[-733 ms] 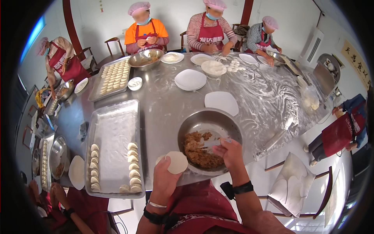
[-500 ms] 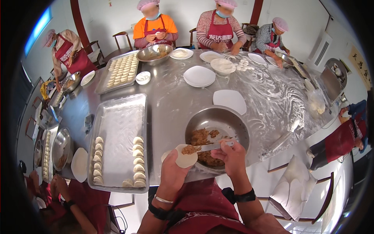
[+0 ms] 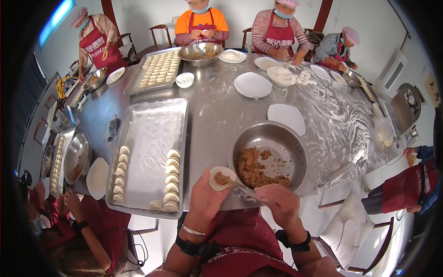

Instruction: Manually folding and preparing dumplings with filling on a stainless steel prep table.

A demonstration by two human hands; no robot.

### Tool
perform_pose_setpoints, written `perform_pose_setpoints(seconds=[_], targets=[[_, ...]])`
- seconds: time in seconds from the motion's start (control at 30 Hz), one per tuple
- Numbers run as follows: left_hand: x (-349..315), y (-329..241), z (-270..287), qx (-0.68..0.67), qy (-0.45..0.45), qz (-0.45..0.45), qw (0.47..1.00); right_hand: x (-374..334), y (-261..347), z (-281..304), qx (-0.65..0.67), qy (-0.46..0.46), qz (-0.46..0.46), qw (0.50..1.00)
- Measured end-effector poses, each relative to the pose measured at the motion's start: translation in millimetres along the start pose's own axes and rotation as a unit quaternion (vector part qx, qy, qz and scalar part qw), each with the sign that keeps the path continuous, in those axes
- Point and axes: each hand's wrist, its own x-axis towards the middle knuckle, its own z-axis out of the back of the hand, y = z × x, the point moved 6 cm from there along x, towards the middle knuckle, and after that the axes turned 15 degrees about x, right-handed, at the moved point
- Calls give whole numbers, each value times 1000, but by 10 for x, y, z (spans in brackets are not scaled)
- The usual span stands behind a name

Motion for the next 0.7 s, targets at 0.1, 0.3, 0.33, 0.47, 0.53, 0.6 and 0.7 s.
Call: perform_pose_setpoints(seconds=[0.1, 0.3, 0.33, 0.47, 0.53, 0.6, 0.7], targets=[[-35, 3, -21, 10, -23, 4, 1000, -50, -95, 119, 31, -46, -100, 993], [-137, 95, -120, 60, -6, 16, 998, -221, -533, 46, 343, -230, -382, 827], [-165, 104, -139, 66, -8, 17, 998, -233, -571, 46, 342, -233, -383, 826], [-246, 123, -150, 100, 5, 22, 995, -274, -685, 54, 346, -249, -392, 815], [-257, 134, -122, 94, 20, 12, 995, -275, -682, 76, 343, -251, -391, 816], [-250, 139, -80, 86, 11, 7, 996, -271, -658, 142, 330, -263, -387, 820], [-246, 134, -74, 79, 8, -1, 997, -260, -610, 246, 326, -286, -352, 829]])
